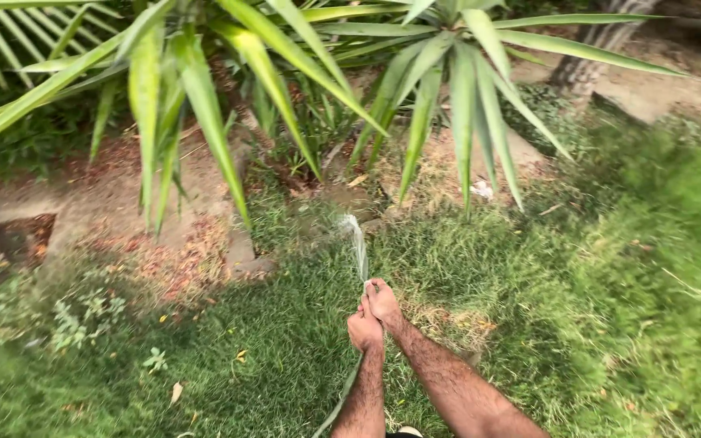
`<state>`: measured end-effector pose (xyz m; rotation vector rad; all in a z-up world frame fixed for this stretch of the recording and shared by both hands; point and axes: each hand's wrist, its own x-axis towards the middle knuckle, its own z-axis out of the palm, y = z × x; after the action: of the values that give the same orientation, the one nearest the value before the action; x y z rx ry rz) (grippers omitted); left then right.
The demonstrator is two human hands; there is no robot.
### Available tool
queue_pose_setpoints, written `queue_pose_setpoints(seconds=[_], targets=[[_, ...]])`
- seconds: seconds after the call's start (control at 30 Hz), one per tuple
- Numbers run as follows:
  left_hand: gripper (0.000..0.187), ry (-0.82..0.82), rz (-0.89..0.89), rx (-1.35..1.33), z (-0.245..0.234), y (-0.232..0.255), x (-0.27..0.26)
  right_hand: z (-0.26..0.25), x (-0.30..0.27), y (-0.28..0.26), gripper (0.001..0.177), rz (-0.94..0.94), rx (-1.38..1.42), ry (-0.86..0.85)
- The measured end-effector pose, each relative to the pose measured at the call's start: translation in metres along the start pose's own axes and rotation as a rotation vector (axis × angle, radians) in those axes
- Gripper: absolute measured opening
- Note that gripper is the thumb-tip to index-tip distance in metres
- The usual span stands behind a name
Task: Watering several small plants and the base of a palm tree in a garden using a hose.
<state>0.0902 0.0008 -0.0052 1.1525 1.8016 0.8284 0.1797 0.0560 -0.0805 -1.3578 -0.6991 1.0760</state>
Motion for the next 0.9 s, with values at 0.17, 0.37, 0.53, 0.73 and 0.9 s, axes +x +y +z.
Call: queue_pose_setpoints(seconds=[0.17, 0.37, 0.53, 0.73, 0.9], targets=[[0.068, -0.054, -0.014, -0.012, 0.002, 0.015, -0.014, -0.014, -0.012, -0.018, 0.03, 0.007, 0.011, 0.025], [0.067, -0.054, -0.022, -0.02, 0.001, 0.012, -0.009, -0.002, -0.016, -0.031, 0.03, 0.002, -0.039, 0.013], [0.068, 0.062, -0.062, -0.052, -0.018, 0.007, 0.003, 0.03, -0.016, -0.032, 0.03, 0.028, -0.106, -0.063], [0.07, 0.156, -0.139, -0.041, -0.036, -0.012, 0.029, 0.076, -0.025, -0.039, 0.029, 0.056, -0.183, -0.145], [0.07, 0.213, -0.166, -0.087, -0.054, -0.018, 0.036, 0.1, -0.019, -0.024, 0.027, 0.037, -0.235, -0.215]])
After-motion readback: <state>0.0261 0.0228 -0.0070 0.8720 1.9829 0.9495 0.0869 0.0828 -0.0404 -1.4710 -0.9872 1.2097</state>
